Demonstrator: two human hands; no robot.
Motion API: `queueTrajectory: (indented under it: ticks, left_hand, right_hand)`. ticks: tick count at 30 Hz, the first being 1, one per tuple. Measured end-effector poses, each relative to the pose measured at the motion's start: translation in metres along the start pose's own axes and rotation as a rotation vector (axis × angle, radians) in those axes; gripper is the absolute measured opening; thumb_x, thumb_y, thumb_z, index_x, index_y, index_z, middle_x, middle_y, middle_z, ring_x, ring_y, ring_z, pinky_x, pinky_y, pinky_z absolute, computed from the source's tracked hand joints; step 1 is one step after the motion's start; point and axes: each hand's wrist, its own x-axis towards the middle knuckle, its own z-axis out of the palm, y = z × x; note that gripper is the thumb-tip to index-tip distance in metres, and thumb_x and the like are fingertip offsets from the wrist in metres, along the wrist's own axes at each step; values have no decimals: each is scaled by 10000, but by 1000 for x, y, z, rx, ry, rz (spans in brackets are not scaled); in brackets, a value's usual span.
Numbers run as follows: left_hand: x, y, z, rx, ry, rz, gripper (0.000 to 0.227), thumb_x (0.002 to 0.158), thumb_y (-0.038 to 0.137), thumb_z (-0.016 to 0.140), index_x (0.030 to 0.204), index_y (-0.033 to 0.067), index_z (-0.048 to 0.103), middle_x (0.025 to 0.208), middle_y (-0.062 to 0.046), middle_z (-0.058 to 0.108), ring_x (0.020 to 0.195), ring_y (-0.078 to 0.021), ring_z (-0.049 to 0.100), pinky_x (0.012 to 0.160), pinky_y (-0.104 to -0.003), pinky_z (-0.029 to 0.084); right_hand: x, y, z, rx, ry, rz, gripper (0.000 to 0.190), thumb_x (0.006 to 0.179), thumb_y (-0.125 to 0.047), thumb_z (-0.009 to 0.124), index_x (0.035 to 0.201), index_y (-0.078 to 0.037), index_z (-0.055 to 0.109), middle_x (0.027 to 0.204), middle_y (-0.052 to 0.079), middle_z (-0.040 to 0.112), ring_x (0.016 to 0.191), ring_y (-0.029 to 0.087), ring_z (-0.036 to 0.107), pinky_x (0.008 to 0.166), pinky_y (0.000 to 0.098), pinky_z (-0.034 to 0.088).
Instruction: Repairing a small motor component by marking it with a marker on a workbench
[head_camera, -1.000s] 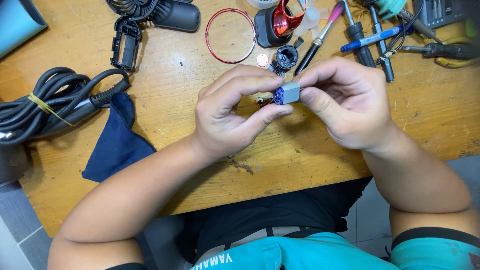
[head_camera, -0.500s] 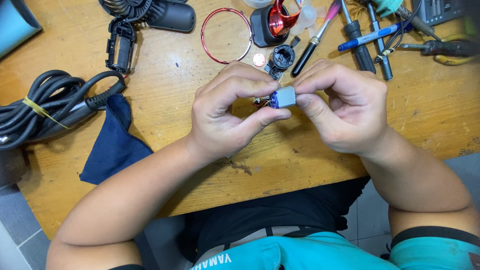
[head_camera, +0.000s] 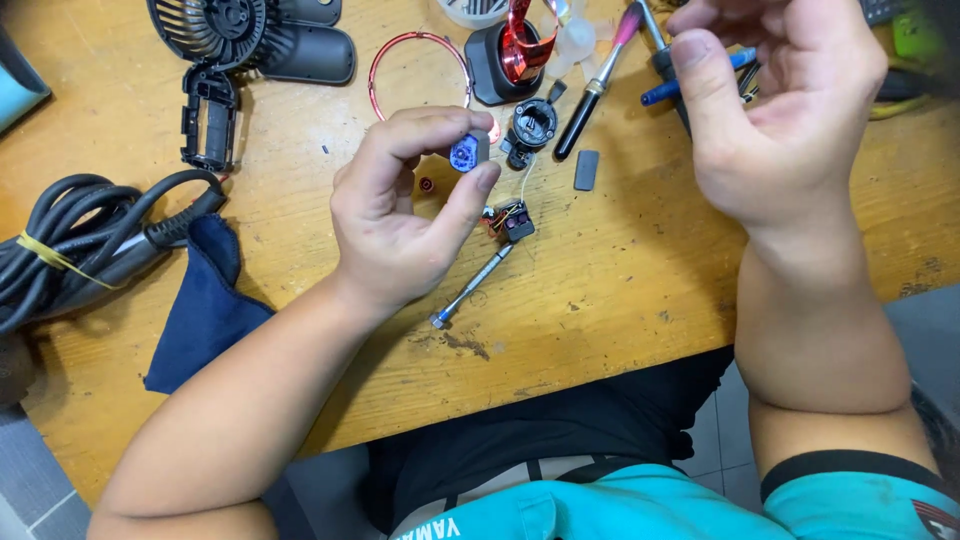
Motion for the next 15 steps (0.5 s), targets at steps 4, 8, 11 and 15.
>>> queueTrajectory:
  ticks: [4, 8, 11, 15]
  left_hand:
    - [4, -4, -2, 167, -45, 78, 301, 1095, -51, 884, 1347, -20, 721, 1259, -216, 792, 1184, -342, 810, 1093, -414, 703]
    - [1, -1, 1, 156, -49, -31, 455, 1076, 3, 956, 1440, 18, 685, 1297, -182, 824, 1183, -254, 838, 1135, -357, 727]
    - [4, 1, 1, 205, -80, -32, 331, 1066, 42, 949, 1312, -16, 734, 1213, -172, 803, 1085, -241, 803, 990, -323, 704]
    - [7, 0, 4, 205, -89, 15, 329, 1083, 19, 935, 1335, -16, 727, 1212, -194, 783, 1059, -274, 789, 944, -347, 699]
  right_hand:
    - [3, 4, -7, -114, -27, -48, 69, 1409, 174, 645, 1444, 207, 695, 1407, 339, 746, 1334, 460, 755, 1210, 550, 640]
    - [7, 15, -2, -272, -84, -84, 50, 1383, 189, 689, 1421, 161, 708, 1352, 296, 731, 1238, 444, 724, 1116, 561, 578]
    - [11, 21, 14, -458, -139, -152, 87, 1292, 63, 803, 1365, 84, 762, 1346, 263, 785, 1259, 472, 705, 1062, 542, 458]
    - [20, 22, 39, -565, -203, -212, 323, 1217, -20, 882, 1519, 9, 770, 1440, 172, 805, 1239, 438, 647, 1054, 554, 493]
